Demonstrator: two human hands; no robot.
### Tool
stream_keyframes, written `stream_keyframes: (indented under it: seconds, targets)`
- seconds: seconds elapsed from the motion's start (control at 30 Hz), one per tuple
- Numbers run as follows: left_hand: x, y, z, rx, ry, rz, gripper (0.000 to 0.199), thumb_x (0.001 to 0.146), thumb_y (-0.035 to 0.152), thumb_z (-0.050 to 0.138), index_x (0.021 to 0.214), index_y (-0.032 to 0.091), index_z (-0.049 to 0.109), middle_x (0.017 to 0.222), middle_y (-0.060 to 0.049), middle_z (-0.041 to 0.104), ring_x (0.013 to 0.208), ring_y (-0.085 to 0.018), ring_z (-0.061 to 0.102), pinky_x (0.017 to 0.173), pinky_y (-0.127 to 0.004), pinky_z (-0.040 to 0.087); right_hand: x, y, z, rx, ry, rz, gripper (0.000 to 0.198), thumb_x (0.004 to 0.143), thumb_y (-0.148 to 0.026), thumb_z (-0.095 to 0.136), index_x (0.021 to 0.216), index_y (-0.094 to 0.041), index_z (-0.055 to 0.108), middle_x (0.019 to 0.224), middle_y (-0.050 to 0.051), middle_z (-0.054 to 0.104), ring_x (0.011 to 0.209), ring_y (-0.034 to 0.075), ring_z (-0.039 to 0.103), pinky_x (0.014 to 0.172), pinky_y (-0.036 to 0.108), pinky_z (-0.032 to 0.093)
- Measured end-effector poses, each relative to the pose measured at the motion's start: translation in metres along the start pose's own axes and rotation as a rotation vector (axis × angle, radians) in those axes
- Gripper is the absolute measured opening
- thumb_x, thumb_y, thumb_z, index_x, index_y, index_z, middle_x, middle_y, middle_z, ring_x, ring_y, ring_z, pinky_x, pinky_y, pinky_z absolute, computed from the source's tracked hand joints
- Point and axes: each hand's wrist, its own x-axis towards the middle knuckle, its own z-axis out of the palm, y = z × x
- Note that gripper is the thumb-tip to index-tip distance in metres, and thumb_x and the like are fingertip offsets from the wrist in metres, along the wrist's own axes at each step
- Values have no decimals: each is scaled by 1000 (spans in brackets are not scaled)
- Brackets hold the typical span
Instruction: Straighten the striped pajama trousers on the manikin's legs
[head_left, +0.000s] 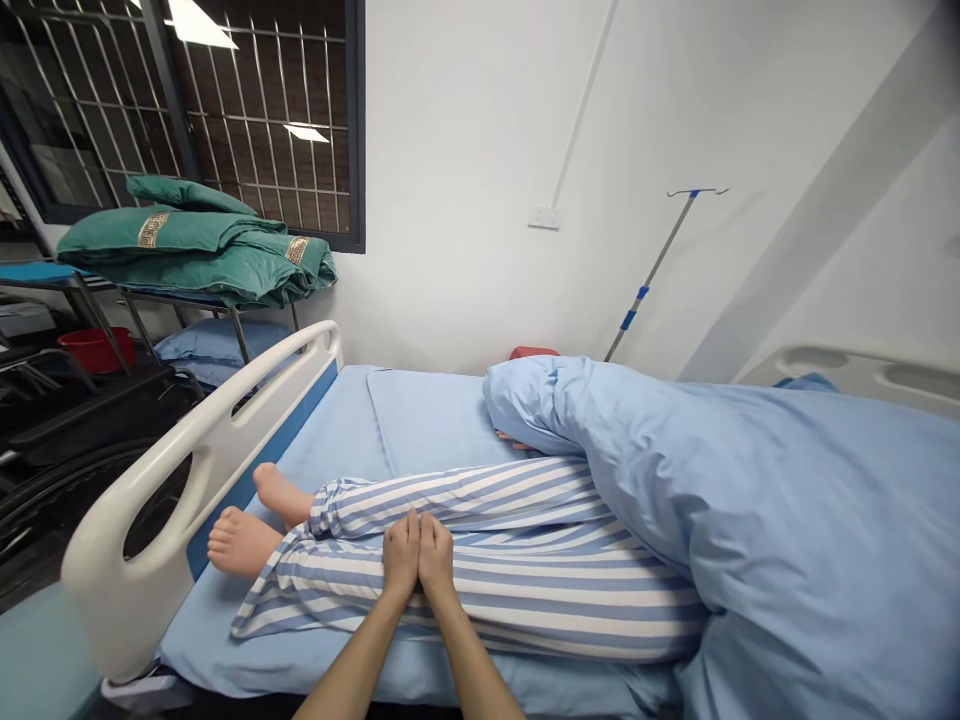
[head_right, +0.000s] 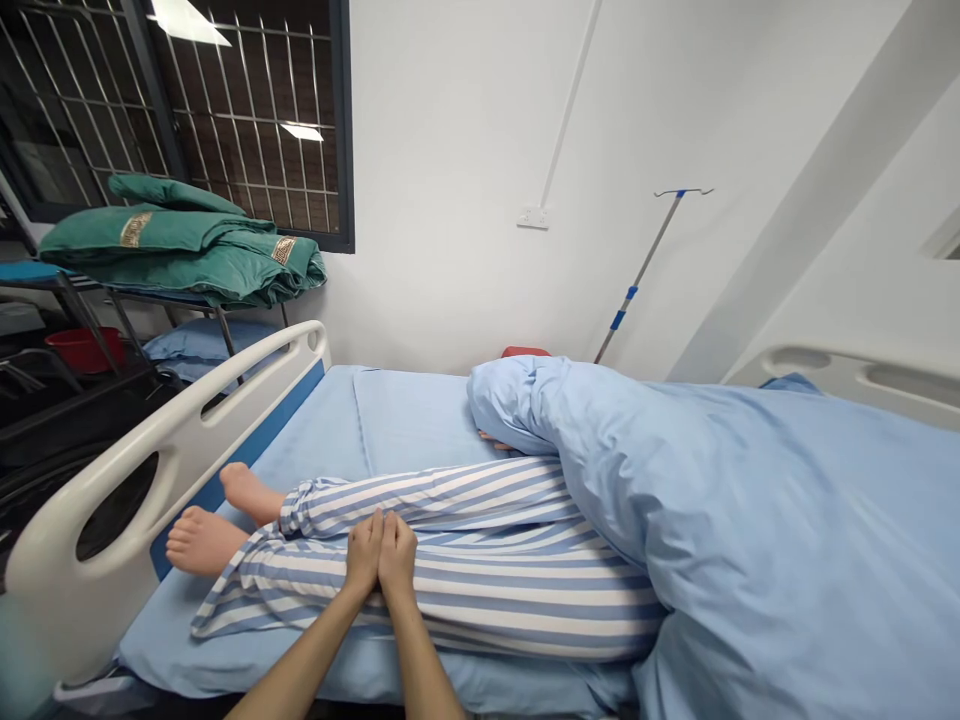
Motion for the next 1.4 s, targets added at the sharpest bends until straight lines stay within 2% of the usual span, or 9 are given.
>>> stream_keyframes:
  seconds: [0.23,0.43,0.57,0.67,0.83,1.0,1.17,1.27,1.4]
  targets:
    - [-4,-2,4,233,-90,139,32,87,27,34,87,18,65,82,-8,68,79,-17,60,74,-27,42,7,-14,-28,-366,-99,-139,43,89,-40,30,60,-18,52,59,4,59,55,14,48,55,25,26]
    - [-7,-4,9,434,-137,205,31,88,21,35,103,18,62,95,-8,67,87,-18,60,79,-27,41,0,5,-32,-355,-35,-127,43,90,-39,28,61,-18,52,59,5,59,55,14,49,55,25,25]
    - [-10,1,8,474,-200,185,35,89,23,31,108,18,61,98,-9,67,90,-19,59,80,-29,40,0,15,-32,-268,-5,-100,44,90,-42,29,60,-18,49,57,3,56,55,14,47,55,25,26]
    - [-9,11,4,358,-216,122,37,89,27,29,98,18,64,95,-9,68,89,-19,59,79,-28,39,3,15,-36,-171,31,-79,44,89,-45,30,57,-18,46,55,2,53,54,13,43,55,24,28]
    - [1,42,6,-23,-193,-28,48,88,38,25,60,17,58,67,-7,64,68,-16,57,65,-26,38,7,11,-41,-10,69,-11,45,85,-49,34,56,-17,48,54,2,53,54,13,43,53,24,31]
    - [-2,53,23,-289,-93,-147,53,86,47,23,52,18,50,49,-3,54,50,-13,48,52,-25,33,10,11,-44,135,76,47,46,83,-52,36,58,-16,53,55,2,54,56,14,46,54,24,34]
    - [-13,33,32,-71,-96,52,45,87,40,28,67,17,62,67,-7,65,66,-17,58,66,-27,40,10,13,-44,149,101,59,46,82,-54,38,57,-17,50,54,3,54,54,14,46,53,24,36]
    - [-14,25,34,96,-113,106,41,89,33,28,79,17,65,77,-8,68,75,-17,61,71,-27,41,10,14,-43,125,92,37,47,83,-53,35,58,-17,51,56,4,56,55,15,48,54,24,37]
    - [-14,23,36,308,-166,185,34,88,24,32,98,16,63,90,-9,68,85,-18,61,76,-28,42,11,8,-53,-96,44,-4,46,86,-47,30,59,-18,53,60,7,60,57,16,51,54,25,34]
